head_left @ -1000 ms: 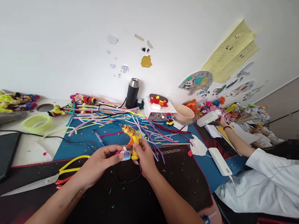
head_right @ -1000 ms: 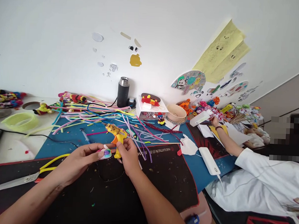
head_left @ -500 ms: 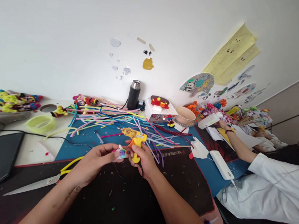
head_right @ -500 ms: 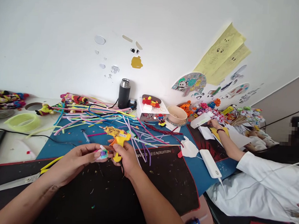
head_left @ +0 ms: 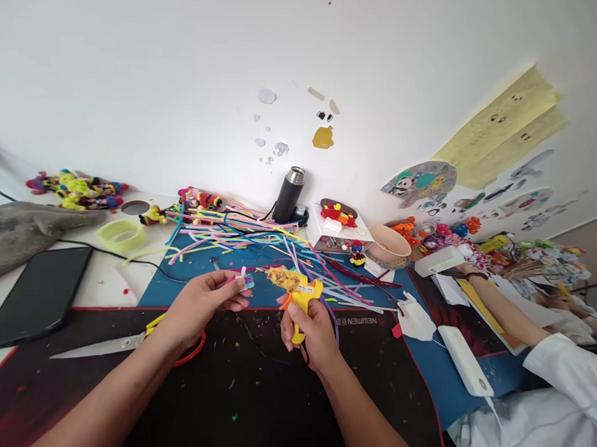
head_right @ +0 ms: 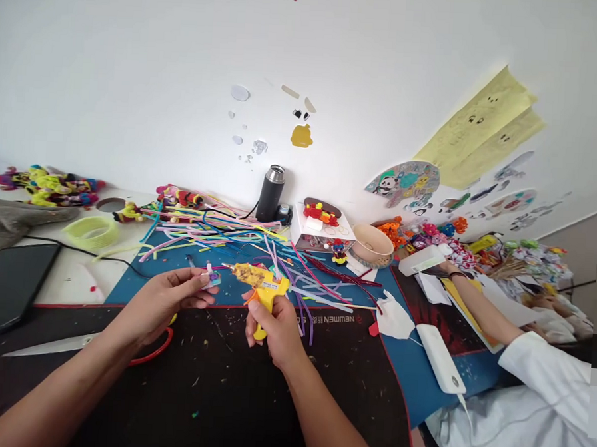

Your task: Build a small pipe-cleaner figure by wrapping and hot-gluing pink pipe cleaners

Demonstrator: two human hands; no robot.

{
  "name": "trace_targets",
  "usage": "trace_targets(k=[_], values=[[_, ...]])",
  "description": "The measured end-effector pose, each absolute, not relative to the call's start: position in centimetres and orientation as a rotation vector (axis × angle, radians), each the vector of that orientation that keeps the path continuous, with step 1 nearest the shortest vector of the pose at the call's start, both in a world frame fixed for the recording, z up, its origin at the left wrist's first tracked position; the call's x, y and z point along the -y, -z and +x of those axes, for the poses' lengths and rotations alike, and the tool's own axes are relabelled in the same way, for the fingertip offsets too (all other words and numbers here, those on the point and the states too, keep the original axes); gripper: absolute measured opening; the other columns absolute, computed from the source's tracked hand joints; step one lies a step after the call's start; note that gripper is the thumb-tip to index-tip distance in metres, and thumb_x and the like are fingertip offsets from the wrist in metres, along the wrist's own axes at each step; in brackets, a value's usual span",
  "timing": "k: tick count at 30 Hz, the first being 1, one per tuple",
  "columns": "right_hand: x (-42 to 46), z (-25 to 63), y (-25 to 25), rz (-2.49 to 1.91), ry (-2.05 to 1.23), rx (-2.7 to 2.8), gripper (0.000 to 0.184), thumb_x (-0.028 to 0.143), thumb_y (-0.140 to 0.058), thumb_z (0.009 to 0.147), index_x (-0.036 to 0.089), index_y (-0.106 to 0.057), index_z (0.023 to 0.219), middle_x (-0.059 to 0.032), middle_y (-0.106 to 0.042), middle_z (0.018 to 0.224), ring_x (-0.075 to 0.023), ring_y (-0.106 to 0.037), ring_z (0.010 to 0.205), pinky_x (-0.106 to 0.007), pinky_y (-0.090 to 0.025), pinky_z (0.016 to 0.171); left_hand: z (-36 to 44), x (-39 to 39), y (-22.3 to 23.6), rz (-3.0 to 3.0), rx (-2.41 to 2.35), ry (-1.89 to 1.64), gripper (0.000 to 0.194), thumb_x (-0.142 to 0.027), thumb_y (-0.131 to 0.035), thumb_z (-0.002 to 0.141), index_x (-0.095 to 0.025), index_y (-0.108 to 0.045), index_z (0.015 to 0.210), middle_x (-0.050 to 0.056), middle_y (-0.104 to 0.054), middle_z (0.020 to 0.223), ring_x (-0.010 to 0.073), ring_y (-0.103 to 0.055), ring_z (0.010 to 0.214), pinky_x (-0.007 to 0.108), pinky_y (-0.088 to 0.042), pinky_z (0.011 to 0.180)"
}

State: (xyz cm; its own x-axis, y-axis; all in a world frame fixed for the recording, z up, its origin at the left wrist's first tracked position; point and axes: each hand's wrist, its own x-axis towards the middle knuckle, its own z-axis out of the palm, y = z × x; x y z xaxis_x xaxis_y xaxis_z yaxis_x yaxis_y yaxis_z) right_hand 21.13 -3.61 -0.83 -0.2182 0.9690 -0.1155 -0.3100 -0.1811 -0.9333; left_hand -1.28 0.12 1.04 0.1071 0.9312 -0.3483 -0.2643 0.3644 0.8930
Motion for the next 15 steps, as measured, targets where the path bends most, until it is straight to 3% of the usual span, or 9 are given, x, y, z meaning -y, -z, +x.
trace_targets(k=[9, 15], values=[[3.5, 21.0, 0.4, -1.008, -1.603, 1.131, 0.052, 0.064, -0.074, 0.094, 0.013, -0.074, 0.103, 0.0058, -0.054, 0.052, -0.0082, -0.043, 0.038, -0.023, -0.031, 0.043, -1.6, -0.1, -0.7, 0.951, -1.144, -1.003, 0.062, -0.075, -0.094, 0.058, -0.020, -0.076, 0.080, 0.007, -0.080, 0.072, 0.0225, -0.074, 0.067, 0.033, -0.060, 0.068], [3.8, 21.3, -1.2, -1.233, -1.451, 1.275, 0.058, 0.073, -0.071, 0.091, 0.015, -0.072, 0.093, 0.0044, -0.054, 0.051, -0.0098, -0.044, 0.040, -0.025, -0.034, 0.046, -1.4, 0.0, -1.4, 0.968, -1.134, -1.013, 0.057, -0.067, -0.098, 0.056, -0.019, -0.077, 0.079, 0.007, -0.080, 0.072, 0.0230, -0.073, 0.067, 0.032, -0.061, 0.067]])
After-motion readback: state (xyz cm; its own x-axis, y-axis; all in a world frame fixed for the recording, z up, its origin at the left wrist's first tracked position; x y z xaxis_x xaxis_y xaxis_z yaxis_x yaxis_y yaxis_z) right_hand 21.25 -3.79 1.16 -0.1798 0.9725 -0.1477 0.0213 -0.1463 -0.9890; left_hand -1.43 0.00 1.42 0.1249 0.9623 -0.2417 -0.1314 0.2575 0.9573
